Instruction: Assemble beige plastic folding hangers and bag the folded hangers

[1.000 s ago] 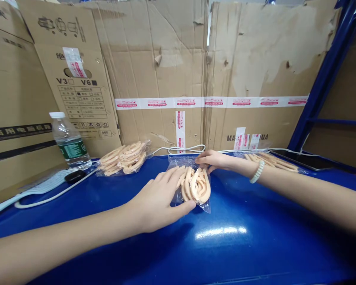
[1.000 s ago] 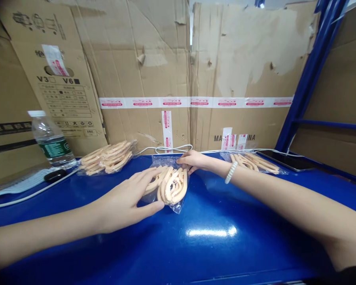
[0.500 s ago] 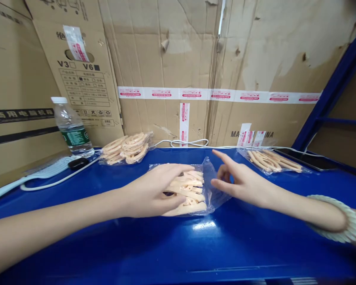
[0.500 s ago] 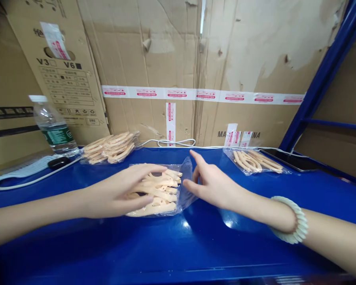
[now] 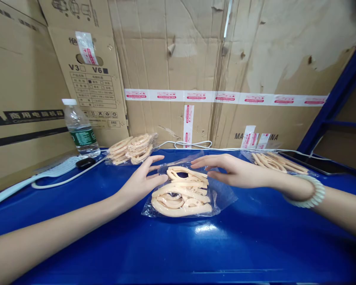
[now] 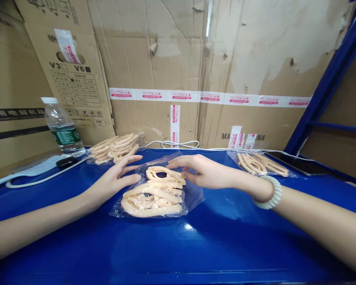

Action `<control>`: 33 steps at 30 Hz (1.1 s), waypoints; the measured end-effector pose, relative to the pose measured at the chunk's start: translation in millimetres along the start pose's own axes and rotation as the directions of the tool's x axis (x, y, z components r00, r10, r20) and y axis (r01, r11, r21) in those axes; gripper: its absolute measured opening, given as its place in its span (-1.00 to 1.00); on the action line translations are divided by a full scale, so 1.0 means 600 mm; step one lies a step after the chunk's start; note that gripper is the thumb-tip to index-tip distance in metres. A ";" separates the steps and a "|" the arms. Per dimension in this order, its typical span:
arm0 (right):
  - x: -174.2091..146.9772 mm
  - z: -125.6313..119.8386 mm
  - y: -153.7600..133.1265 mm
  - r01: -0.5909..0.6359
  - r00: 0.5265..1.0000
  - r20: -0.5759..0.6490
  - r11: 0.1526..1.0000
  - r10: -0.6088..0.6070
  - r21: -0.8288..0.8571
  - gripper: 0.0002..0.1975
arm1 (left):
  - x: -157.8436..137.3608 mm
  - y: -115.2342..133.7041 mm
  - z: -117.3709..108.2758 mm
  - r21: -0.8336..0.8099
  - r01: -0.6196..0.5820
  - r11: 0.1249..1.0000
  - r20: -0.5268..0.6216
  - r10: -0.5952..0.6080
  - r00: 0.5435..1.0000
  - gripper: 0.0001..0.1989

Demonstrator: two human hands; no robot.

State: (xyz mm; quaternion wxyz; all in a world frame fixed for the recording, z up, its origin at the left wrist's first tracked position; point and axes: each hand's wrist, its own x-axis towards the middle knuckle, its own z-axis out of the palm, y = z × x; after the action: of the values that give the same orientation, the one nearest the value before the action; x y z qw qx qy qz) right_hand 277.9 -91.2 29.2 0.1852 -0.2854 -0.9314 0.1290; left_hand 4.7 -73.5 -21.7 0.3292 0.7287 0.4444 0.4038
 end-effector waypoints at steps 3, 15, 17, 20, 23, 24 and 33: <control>0.025 0.010 0.010 -0.024 1.000 0.000 0.997 0.024 -0.069 -0.69 | 0.002 -0.001 0.001 -0.055 -0.097 0.994 0.007 0.097 0.995 -0.48; 0.112 0.046 -0.022 -0.161 0.965 0.171 0.961 0.201 -0.224 -0.58 | -0.033 0.006 -0.004 0.241 -0.480 0.844 0.028 0.488 0.873 -0.65; 0.118 0.042 -0.032 -0.207 0.936 0.222 0.939 0.271 -0.275 -0.49 | -0.033 0.006 -0.003 0.245 -0.483 0.841 0.027 0.492 0.870 -0.66; 0.129 0.039 -0.045 -0.245 0.893 0.267 0.890 0.361 -0.383 -0.40 | -0.033 0.006 -0.002 0.236 -0.472 0.850 0.005 0.484 0.875 -0.67; 0.141 0.041 -0.057 -0.262 0.869 0.286 0.864 0.405 -0.429 -0.47 | -0.034 0.007 -0.003 0.246 -0.467 0.849 -0.006 0.483 0.875 -0.69; 0.145 0.042 -0.060 -0.268 0.859 0.294 0.857 0.420 -0.441 -0.52 | -0.034 0.007 -0.003 0.253 -0.470 0.846 -0.007 0.488 0.873 -0.70; 0.165 0.030 -0.065 -0.184 0.834 0.380 0.850 0.401 -0.493 -0.59 | -0.034 0.004 -0.004 0.245 -0.472 0.847 -0.020 0.491 0.871 -0.75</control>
State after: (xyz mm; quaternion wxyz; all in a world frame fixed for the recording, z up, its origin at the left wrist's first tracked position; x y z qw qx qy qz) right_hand 175.6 -67.7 53.5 -0.1370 -0.4224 -0.8960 0.0097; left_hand -2.4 -92.6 -24.8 0.1114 0.8329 0.3047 0.4483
